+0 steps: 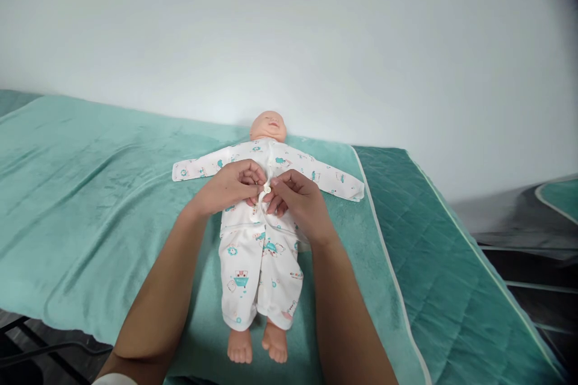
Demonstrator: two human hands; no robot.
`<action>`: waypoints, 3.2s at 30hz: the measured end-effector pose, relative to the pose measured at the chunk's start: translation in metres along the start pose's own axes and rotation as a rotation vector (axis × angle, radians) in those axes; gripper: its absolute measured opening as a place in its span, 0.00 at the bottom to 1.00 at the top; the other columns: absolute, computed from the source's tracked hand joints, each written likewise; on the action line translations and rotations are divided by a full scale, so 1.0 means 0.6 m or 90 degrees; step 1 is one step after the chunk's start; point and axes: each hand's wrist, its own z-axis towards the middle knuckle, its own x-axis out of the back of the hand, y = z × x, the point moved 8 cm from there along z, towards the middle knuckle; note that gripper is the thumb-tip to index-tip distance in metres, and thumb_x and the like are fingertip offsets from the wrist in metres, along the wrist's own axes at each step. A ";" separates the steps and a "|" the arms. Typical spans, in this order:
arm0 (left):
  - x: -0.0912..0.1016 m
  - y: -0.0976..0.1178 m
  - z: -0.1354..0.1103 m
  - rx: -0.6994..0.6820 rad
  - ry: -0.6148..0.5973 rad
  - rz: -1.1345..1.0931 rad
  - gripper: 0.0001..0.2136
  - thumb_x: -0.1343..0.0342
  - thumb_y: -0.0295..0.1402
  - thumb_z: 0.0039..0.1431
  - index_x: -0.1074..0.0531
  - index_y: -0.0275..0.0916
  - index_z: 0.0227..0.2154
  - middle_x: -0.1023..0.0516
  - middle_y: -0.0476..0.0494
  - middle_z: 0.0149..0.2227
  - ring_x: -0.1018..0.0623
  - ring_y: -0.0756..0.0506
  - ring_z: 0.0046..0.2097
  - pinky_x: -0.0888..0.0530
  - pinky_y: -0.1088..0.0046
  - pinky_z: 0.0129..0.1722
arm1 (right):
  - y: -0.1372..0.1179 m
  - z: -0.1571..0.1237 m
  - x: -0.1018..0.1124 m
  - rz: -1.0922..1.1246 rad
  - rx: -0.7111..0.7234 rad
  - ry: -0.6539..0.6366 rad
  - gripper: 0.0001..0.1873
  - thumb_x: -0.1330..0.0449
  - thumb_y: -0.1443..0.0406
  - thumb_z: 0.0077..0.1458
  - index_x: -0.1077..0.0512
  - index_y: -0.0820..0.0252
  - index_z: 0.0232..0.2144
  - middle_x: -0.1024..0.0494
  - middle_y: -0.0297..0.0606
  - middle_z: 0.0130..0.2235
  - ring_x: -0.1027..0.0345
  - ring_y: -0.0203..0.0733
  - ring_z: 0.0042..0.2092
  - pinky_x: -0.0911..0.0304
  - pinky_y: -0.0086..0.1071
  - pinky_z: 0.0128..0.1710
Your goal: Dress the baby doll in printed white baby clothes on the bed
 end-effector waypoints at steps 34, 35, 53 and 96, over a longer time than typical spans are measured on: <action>-0.001 -0.007 -0.009 0.040 -0.088 0.120 0.11 0.41 0.41 0.59 0.24 0.37 0.31 0.27 0.49 0.27 0.29 0.53 0.27 0.32 0.78 0.25 | 0.006 0.000 -0.002 -0.070 -0.005 0.005 0.13 0.38 0.54 0.58 0.30 0.57 0.33 0.25 0.29 0.23 0.35 0.31 0.18 0.43 0.24 0.17; -0.001 -0.005 -0.010 0.035 -0.090 0.116 0.12 0.42 0.42 0.60 0.24 0.37 0.32 0.27 0.49 0.27 0.29 0.53 0.27 0.32 0.78 0.25 | 0.005 -0.001 -0.002 -0.068 -0.004 0.009 0.13 0.38 0.54 0.58 0.30 0.57 0.33 0.25 0.29 0.22 0.36 0.31 0.18 0.44 0.24 0.16; 0.011 -0.006 -0.009 0.030 -0.036 0.078 0.13 0.43 0.43 0.62 0.27 0.38 0.32 0.29 0.50 0.24 0.28 0.53 0.24 0.32 0.77 0.24 | -0.031 -0.014 0.026 -0.183 0.195 0.203 0.09 0.40 0.57 0.60 0.29 0.55 0.34 0.22 0.30 0.28 0.32 0.33 0.23 0.37 0.31 0.28; 0.025 -0.002 0.075 -0.254 0.188 0.475 0.23 0.59 0.42 0.70 0.34 0.41 0.62 0.31 0.39 0.64 0.36 0.41 0.67 0.39 0.57 0.67 | -0.012 0.045 0.005 -0.588 0.251 0.147 0.29 0.54 0.50 0.68 0.39 0.53 0.66 0.38 0.40 0.68 0.48 0.50 0.69 0.51 0.53 0.69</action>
